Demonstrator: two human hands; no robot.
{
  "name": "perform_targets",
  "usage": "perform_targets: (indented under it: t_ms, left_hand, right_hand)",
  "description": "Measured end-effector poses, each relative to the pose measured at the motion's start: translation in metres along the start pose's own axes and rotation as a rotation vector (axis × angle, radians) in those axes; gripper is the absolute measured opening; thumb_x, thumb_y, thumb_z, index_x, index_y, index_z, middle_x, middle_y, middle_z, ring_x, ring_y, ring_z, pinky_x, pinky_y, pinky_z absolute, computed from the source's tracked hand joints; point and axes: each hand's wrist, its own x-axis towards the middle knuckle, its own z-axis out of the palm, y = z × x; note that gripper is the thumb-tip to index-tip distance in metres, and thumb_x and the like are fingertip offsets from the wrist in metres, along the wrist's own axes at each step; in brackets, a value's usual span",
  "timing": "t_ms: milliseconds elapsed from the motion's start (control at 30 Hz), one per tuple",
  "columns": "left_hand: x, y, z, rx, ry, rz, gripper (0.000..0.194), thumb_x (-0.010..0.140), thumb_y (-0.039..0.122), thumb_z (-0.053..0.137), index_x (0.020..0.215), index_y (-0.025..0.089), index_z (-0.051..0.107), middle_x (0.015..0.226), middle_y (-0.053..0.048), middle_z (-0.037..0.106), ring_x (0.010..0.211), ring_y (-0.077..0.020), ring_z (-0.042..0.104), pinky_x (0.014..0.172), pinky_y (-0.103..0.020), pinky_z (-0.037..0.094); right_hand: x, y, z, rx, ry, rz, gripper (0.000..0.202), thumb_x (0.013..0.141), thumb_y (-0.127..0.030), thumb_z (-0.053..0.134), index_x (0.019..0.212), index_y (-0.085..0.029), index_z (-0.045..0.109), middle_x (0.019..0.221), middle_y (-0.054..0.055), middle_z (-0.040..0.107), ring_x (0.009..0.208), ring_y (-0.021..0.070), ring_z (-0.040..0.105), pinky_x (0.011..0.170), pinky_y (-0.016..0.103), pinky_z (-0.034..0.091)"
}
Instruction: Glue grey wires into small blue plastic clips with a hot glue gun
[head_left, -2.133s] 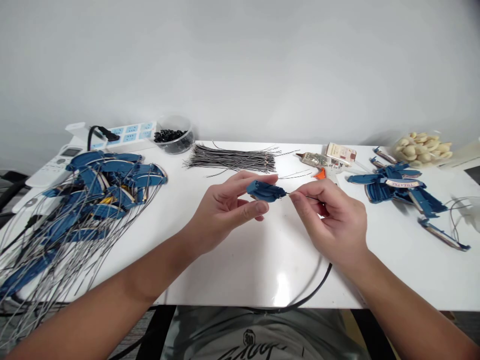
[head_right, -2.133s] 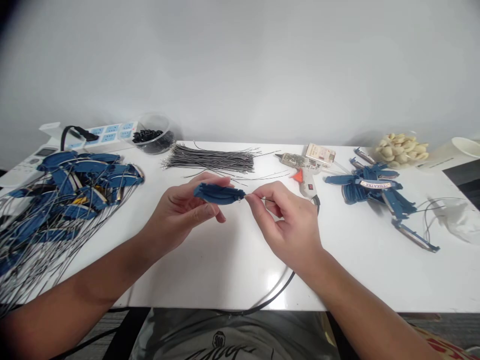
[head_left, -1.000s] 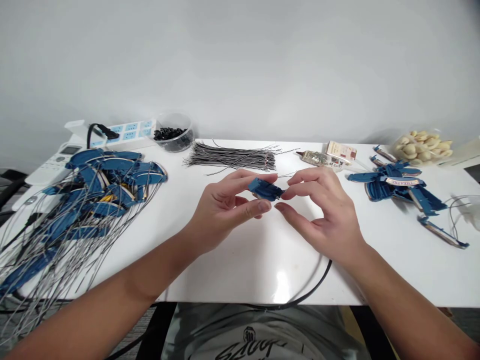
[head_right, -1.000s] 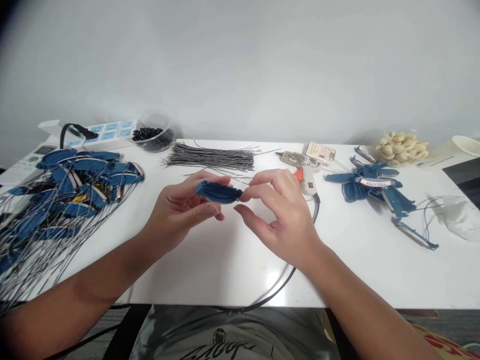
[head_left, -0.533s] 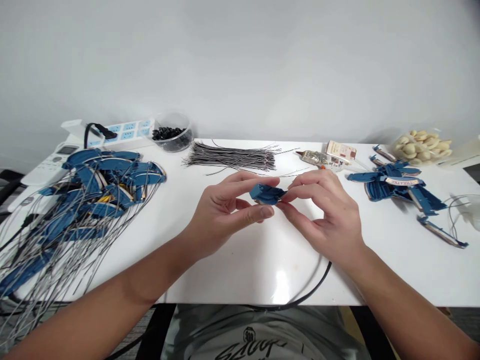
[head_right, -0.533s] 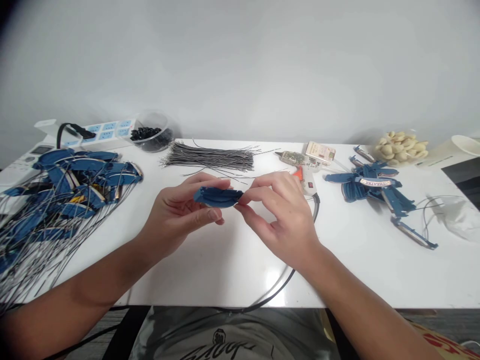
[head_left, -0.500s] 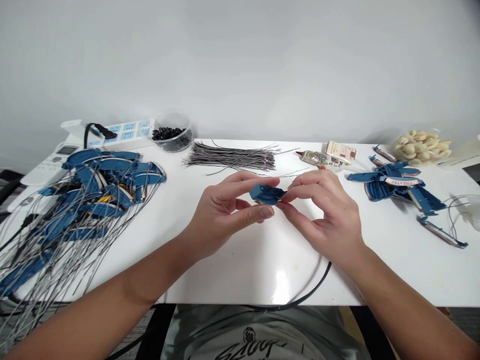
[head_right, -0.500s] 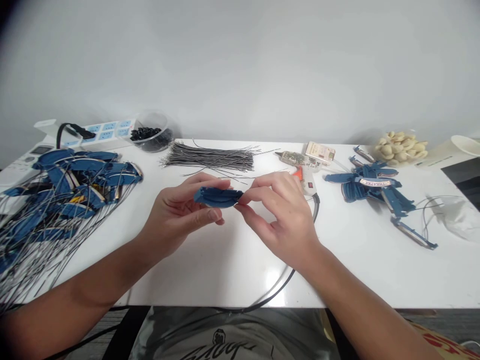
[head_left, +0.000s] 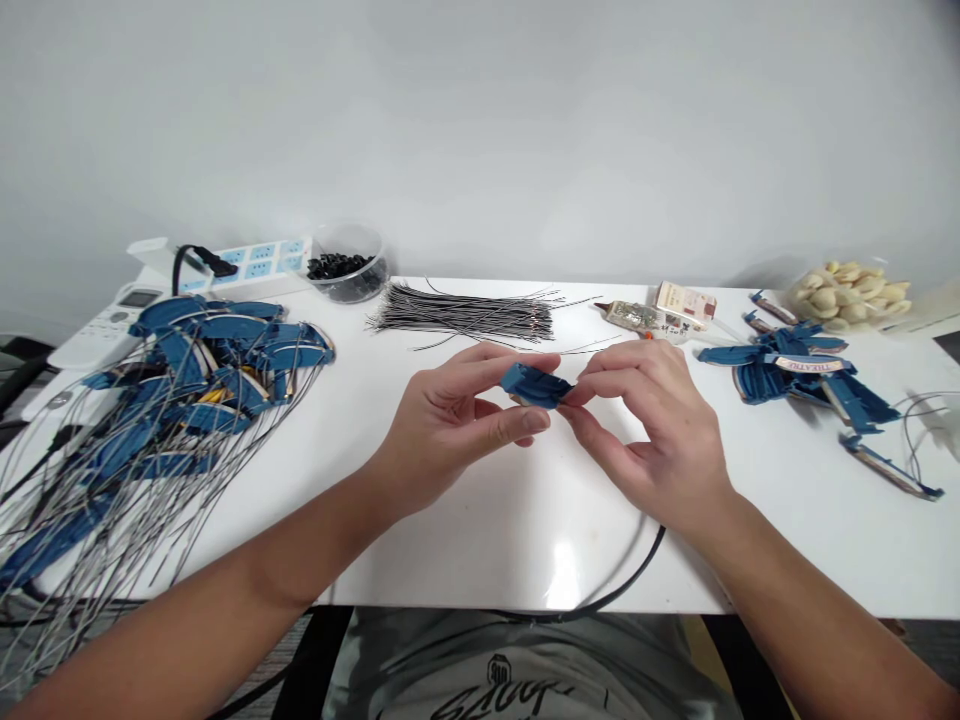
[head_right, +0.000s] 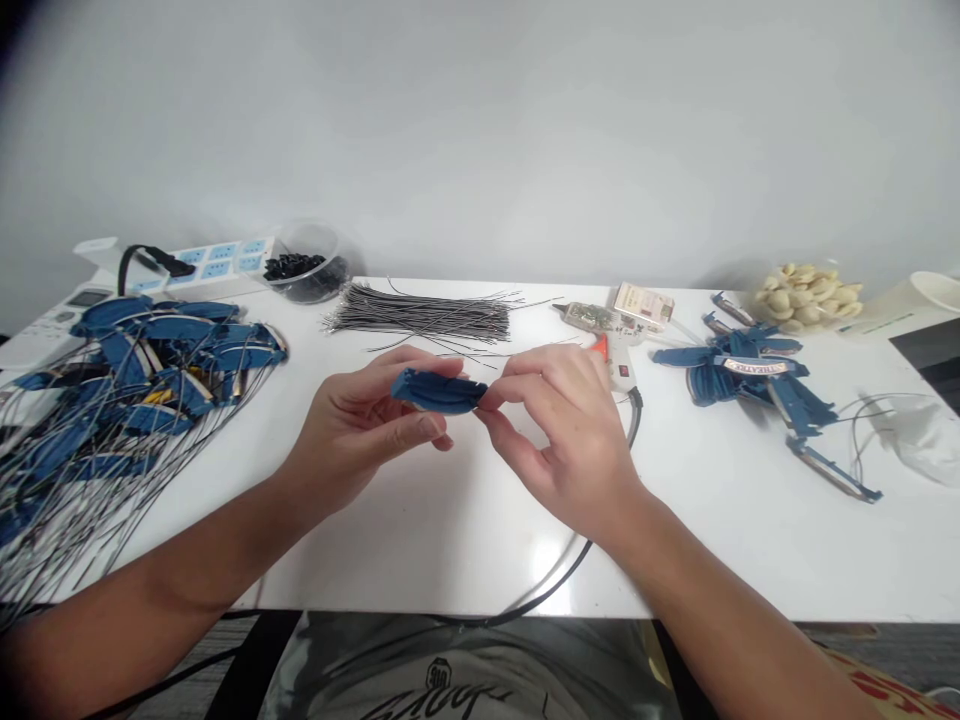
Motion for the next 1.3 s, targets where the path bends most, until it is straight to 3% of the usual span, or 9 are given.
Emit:
perform_targets:
  t_ms: [200,433,900,1300]
  left_hand:
    - [0.0002,-0.0018,-0.0010,-0.034,0.010,-0.002,0.041,0.088,0.017,0.083,0.126,0.032,0.079,0.117,-0.005,0.066,0.097,-0.0163,0.065,0.075,-0.027,0.071]
    - [-0.0005,0.0020,0.0007,-0.009,0.024,0.011,0.040,0.087,0.018,0.084,0.124,0.033,0.080,0.119,-0.006,0.067,0.096,-0.0169,0.067,0.074,-0.026,0.069]
    - [-0.0029,0.0046,0.0022,0.103,0.033,0.052,0.041,0.084,0.021,0.087,0.123,0.033,0.081,0.119,-0.007,0.068,0.108,-0.0224,0.068,0.072,-0.025,0.068]
    - [-0.0016,0.0043,0.0028,-0.008,0.062,-0.015,0.038,0.085,0.024,0.087,0.122,0.032,0.081,0.116,-0.006,0.069,0.092,-0.0165,0.069,0.072,-0.027,0.070]
  right_hand:
    - [-0.0007,-0.0003,0.0020,-0.008,-0.025,0.010,0.013,0.095,-0.010,0.069,0.103,-0.019,0.063,0.101,0.006,0.068,0.095,0.0227,0.062,0.087,0.044,0.041]
    - [-0.0028,-0.0011,0.0048,0.010,0.041,0.002,0.020,0.094,-0.011,0.070,0.107,-0.023,0.062,0.103,0.005,0.070,0.099,0.0240,0.066,0.089,0.045,0.045]
    - [-0.0016,0.0010,0.0036,-0.052,0.057,-0.035,0.018,0.092,-0.011,0.075,0.105,-0.022,0.068,0.101,0.006,0.072,0.094,0.0233,0.067,0.085,0.044,0.043]
    - [-0.0011,-0.0010,0.0016,0.027,0.059,0.031,0.013,0.095,-0.012,0.073,0.100,-0.024,0.070,0.100,0.005,0.070,0.094,0.0226,0.064,0.086,0.045,0.047]
